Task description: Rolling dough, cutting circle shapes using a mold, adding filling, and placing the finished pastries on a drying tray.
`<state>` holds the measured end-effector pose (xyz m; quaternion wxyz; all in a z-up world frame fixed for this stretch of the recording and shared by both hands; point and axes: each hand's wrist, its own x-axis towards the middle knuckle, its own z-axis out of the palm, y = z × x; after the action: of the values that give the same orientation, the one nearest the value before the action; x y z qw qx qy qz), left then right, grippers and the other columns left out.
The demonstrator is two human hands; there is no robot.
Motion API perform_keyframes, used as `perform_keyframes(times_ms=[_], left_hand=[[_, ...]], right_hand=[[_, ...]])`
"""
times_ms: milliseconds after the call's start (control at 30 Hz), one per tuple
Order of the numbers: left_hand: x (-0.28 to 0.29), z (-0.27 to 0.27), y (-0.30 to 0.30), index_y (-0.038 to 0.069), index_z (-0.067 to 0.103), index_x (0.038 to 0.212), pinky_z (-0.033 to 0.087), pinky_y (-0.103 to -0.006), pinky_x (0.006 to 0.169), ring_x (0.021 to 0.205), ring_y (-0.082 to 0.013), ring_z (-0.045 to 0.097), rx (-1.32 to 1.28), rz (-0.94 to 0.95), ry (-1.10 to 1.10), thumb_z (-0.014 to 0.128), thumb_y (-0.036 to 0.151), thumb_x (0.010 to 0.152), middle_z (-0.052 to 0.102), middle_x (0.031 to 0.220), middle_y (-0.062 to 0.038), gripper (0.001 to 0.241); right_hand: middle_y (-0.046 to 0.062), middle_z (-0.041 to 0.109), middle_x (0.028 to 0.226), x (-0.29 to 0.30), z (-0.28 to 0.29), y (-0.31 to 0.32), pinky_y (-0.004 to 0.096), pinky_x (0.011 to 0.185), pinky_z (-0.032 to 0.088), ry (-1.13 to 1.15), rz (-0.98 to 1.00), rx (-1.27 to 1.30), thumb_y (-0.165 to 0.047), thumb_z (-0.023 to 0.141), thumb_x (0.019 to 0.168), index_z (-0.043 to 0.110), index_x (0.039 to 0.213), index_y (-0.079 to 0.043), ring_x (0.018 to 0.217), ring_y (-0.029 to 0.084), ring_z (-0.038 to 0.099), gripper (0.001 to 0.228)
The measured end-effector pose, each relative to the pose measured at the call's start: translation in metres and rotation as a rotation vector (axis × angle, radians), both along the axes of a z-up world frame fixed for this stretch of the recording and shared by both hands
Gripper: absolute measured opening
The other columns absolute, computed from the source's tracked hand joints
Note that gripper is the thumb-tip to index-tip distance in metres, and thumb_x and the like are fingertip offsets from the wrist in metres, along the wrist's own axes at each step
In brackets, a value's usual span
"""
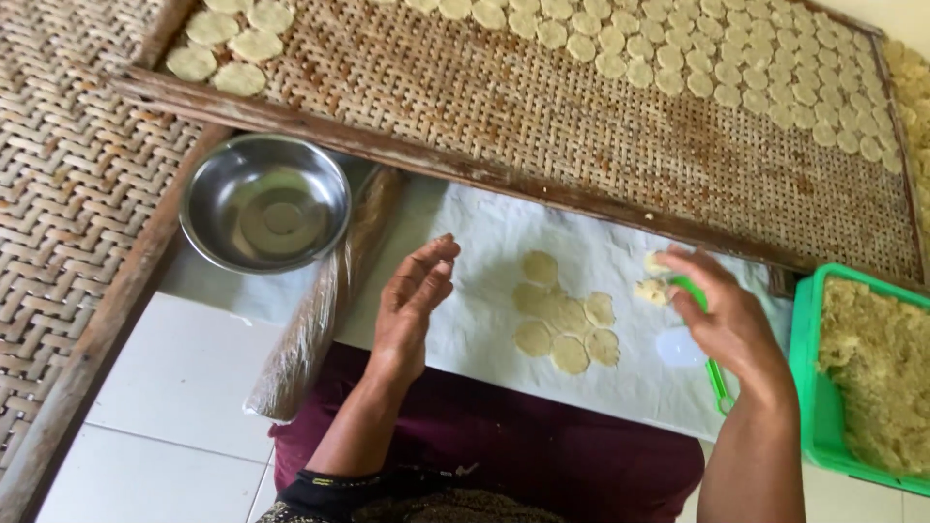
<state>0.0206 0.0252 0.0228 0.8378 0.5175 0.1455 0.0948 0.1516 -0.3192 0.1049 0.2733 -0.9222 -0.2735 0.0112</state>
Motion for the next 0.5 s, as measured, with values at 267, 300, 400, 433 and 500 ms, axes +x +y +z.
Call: perform_keyframes(times_ms=[267, 300, 400, 433, 500], left_hand=[[-0.013, -0.033, -0.006, 0.005, 0.067, 0.109, 0.055, -0.0356, 0.101, 0.119, -0.0199, 0.064, 0.046, 0.022, -0.038, 0.076, 0.011, 0.093, 0.070, 0.128, -0.009, 0.019], [-0.014, -0.037, -0.007, 0.004, 0.068, 0.098, 0.059, -0.0351, 0.097, 0.119, -0.0194, 0.066, 0.118, 0.002, -0.050, 0.078, 0.008, 0.092, 0.072, 0.127, -0.008, 0.013], [-0.017, -0.026, -0.012, 0.000, 0.076, 0.099, 0.056, -0.0339, 0.096, 0.111, -0.0209, 0.068, 0.241, -0.056, -0.094, 0.076, 0.011, 0.097, 0.073, 0.121, -0.013, 0.011], [-0.018, -0.024, -0.014, 0.000, 0.076, 0.099, 0.056, -0.0339, 0.096, 0.111, -0.0209, 0.068, 0.245, -0.031, -0.095, 0.076, 0.011, 0.097, 0.073, 0.121, -0.013, 0.011], [-0.020, -0.018, -0.020, 0.003, 0.078, 0.109, 0.057, -0.0339, 0.091, 0.103, -0.0208, 0.073, 0.473, -0.090, -0.191, 0.068, 0.014, 0.102, 0.077, 0.110, -0.012, 0.016]], right_hand=[[0.010, 0.074, 0.121, -0.001, -0.010, 0.018, 0.034, 0.093, 0.057, 0.063, -0.432, 0.156, -0.006, 0.072, 0.098, 0.071, 0.116, -0.007, 0.108, 0.018, 0.070, 0.018], [0.011, 0.077, 0.112, -0.002, -0.009, 0.027, 0.035, 0.089, 0.058, 0.076, -0.440, 0.110, -0.005, 0.070, 0.100, 0.074, 0.113, -0.007, 0.100, 0.020, 0.072, 0.013], [0.011, 0.075, 0.118, -0.003, 0.002, 0.084, 0.034, 0.099, 0.058, -0.021, -0.036, 0.280, 0.005, 0.053, 0.102, 0.072, 0.115, -0.007, 0.110, 0.022, 0.072, 0.026], [0.011, 0.075, 0.118, -0.005, 0.011, 0.120, 0.034, 0.099, 0.058, -0.021, -0.012, 0.282, 0.005, 0.053, 0.102, 0.072, 0.115, -0.007, 0.110, 0.022, 0.072, 0.026], [0.014, 0.064, 0.143, -0.016, 0.030, 0.191, 0.037, 0.114, 0.049, -0.087, 0.502, 0.317, 0.006, 0.050, 0.099, 0.063, 0.134, -0.002, 0.135, 0.027, 0.063, 0.039]])
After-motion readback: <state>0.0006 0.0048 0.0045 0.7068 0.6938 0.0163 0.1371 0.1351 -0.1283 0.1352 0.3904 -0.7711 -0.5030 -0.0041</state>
